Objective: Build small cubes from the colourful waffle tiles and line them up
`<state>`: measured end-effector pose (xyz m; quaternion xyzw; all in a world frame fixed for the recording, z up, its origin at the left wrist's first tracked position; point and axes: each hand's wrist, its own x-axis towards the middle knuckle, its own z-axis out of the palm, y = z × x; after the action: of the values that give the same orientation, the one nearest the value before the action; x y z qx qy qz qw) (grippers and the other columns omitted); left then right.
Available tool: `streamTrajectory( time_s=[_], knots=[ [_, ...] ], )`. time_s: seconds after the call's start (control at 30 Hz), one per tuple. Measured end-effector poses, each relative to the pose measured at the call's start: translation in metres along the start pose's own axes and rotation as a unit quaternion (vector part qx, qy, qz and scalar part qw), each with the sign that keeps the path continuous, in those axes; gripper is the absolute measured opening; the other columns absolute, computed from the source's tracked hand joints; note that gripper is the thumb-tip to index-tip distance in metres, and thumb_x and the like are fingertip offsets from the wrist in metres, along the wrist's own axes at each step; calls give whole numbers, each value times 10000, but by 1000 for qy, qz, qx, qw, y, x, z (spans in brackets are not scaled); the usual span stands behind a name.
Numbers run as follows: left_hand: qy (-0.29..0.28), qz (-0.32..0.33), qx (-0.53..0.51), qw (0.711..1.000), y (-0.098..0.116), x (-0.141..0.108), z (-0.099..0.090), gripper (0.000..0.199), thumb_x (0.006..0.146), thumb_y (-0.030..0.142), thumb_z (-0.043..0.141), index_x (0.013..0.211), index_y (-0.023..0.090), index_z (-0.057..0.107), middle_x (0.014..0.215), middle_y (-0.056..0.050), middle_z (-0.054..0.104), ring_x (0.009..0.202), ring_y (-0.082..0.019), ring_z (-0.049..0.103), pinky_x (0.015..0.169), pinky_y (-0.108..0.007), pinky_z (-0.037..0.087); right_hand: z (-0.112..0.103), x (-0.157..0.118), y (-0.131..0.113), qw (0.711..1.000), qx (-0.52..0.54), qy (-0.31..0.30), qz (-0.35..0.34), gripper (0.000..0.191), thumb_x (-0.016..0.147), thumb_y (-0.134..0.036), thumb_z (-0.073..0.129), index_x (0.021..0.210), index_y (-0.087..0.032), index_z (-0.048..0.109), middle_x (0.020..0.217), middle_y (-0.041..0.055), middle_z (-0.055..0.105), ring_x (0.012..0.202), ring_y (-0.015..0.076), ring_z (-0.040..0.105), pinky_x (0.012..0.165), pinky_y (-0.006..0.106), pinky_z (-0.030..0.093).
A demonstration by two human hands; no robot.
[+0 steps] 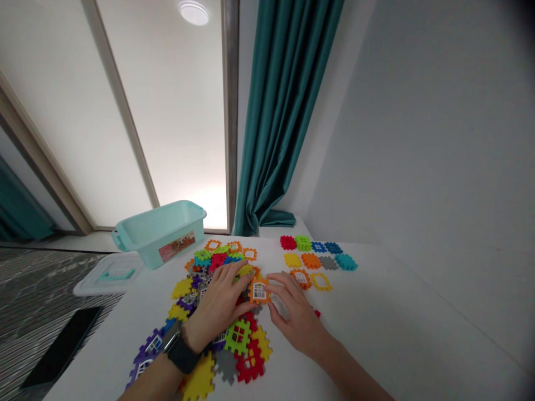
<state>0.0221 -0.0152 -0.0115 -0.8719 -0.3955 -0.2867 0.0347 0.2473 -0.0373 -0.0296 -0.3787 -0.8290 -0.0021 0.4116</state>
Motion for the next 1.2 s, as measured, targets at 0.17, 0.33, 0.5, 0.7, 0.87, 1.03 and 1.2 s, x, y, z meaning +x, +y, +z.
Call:
streamTrajectory(
  time_s=[0.17, 0.33, 0.5, 0.7, 0.87, 1.03, 1.2],
  knots=[
    [25, -12, 5, 1000, 2, 0, 2, 474, 877, 383, 755, 1276, 217, 562, 1381, -156, 545, 1258, -346, 534, 1026, -537, 490, -1, -1, 0, 1000, 13, 12, 13, 347, 916, -122, 506, 1229, -255, 571, 1280, 105, 626, 1217, 265, 583, 1038, 492, 520],
    [28, -11, 11, 999, 0, -1, 4, 461, 884, 354, 751, 1281, 220, 560, 1385, -151, 548, 1254, -346, 538, 1016, -538, 499, 0, -1, 3, 999, 4, 26, -18, 350, 923, -82, 480, 1204, -259, 589, 1195, 88, 660, 1162, 256, 604, 1033, 500, 511],
    [21, -14, 6, 1000, 1, -1, 4, 479, 868, 370, 767, 1278, 220, 568, 1377, -150, 557, 1229, -349, 555, 1008, -550, 502, -1, -2, 2, 999, -25, 17, -32, 421, 910, -58, 484, 1262, -257, 602, 1210, 109, 650, 1176, 273, 602, 1006, 517, 535],
    [18, -19, -16, 1000, 2, -1, 5, 468, 882, 389, 752, 1287, 250, 563, 1378, -137, 554, 1230, -341, 561, 1014, -554, 497, -4, -2, -1, 998, -47, 2, -36, 497, 893, -58, 495, 1332, -269, 589, 1221, 121, 640, 1183, 294, 603, 997, 552, 546],
    [21, -21, -39, 999, 0, -2, 7, 486, 902, 408, 724, 1331, 266, 544, 1374, -141, 550, 1233, -341, 562, 1020, -551, 496, -4, -2, 0, 999, -33, 16, -38, 430, 894, -55, 494, 1239, -271, 633, 1203, 111, 646, 1177, 280, 611, 998, 521, 549],
    [22, -19, -53, 998, -1, -3, 8, 533, 877, 389, 757, 1342, 252, 536, 1383, -152, 539, 1254, -347, 546, 1038, -552, 486, -4, -1, 2, 998, -8, 50, -40, 341, 919, -61, 480, 1146, -265, 632, 1166, 92, 668, 1149, 254, 625, 1012, 492, 534],
    [26, -23, -70, 997, -2, -3, 10, 492, 875, 374, 758, 1301, 241, 552, 1378, -149, 544, 1262, -336, 546, 1045, -542, 487, -4, -1, 2, 998, -7, 49, -35, 320, 916, -81, 498, 1136, -269, 636, 1176, 90, 675, 1145, 252, 634, 1012, 485, 532]
  ],
)
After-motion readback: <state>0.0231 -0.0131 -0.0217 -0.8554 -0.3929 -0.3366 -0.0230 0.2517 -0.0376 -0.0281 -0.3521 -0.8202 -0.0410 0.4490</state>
